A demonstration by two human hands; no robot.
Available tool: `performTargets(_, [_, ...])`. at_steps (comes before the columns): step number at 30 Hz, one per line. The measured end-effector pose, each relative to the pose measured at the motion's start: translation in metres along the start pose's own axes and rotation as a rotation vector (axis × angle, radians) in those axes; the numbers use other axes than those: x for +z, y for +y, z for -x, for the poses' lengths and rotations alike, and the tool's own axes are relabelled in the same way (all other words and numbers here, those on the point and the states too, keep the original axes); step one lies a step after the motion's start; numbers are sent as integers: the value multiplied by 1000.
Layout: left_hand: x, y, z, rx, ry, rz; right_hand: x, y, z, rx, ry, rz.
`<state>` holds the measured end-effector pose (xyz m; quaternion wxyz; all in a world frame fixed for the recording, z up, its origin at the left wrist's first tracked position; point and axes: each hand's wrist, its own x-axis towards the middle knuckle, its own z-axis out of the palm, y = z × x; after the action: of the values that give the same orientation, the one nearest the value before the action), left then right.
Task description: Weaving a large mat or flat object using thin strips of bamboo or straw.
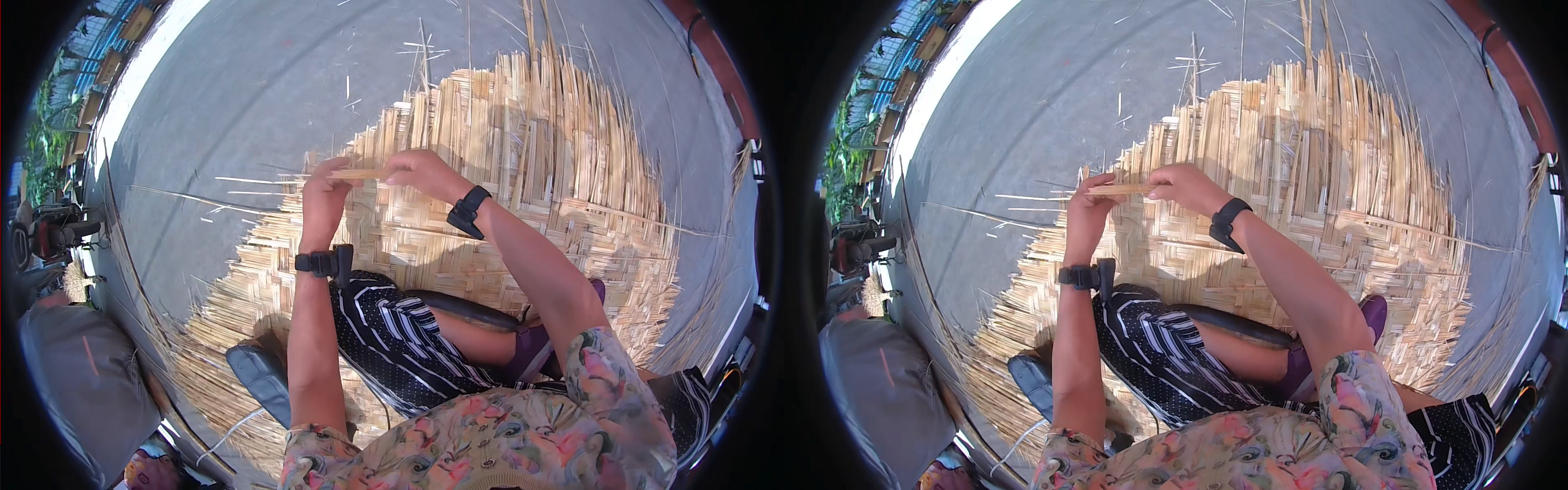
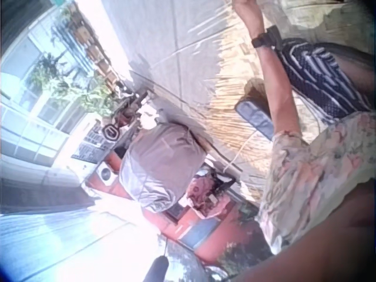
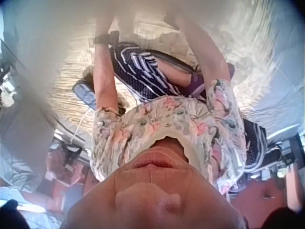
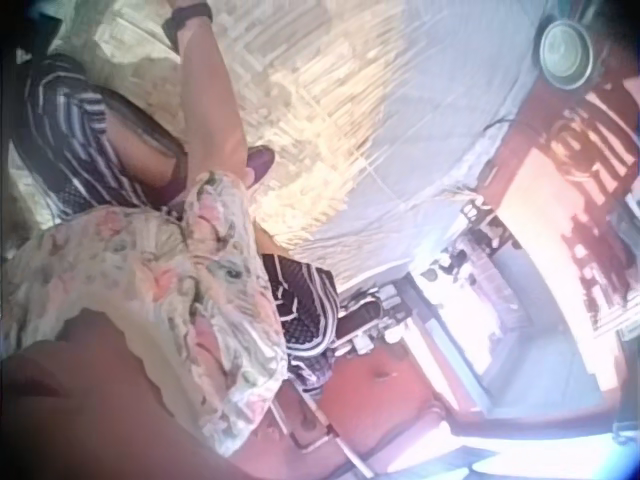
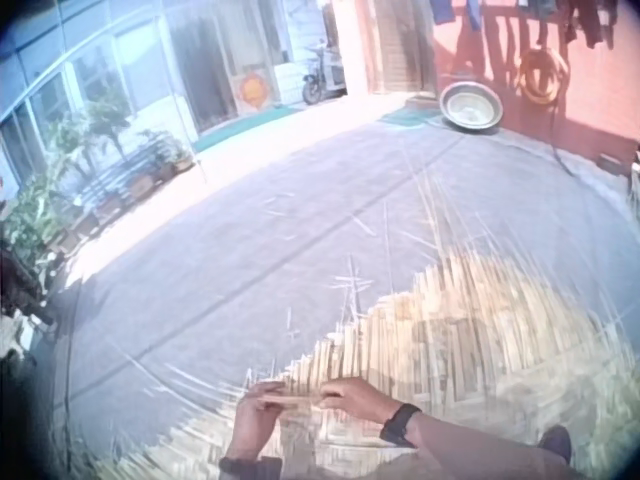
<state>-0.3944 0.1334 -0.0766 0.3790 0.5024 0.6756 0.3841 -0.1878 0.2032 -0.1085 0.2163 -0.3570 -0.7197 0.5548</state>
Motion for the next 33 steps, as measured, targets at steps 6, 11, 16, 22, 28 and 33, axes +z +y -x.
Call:
performTargets(6, [17, -4, -81, -103, -310, -185, 3, -2, 21, -156, 43, 100])
performTargets(11, [19, 5, -86, -211, -270, -87, 3, -18, 27, -155, 45, 209])
performTargets(16, [18, 8, -95, -297, -555, -112, 8, -15, 23, -156, 176, 315])
performTargets(22, [17, -14, -84, -195, -435, -89, 21, -18, 8, 45, 338, 303])
performTargets(28, [24, -22, -80, -298, -426, -23, 22, -12, -3, 325, 419, 312])
performTargets(33, [25, -31, -60, -295, -337, 439, 28, -6, -6, 439, 472, 61])
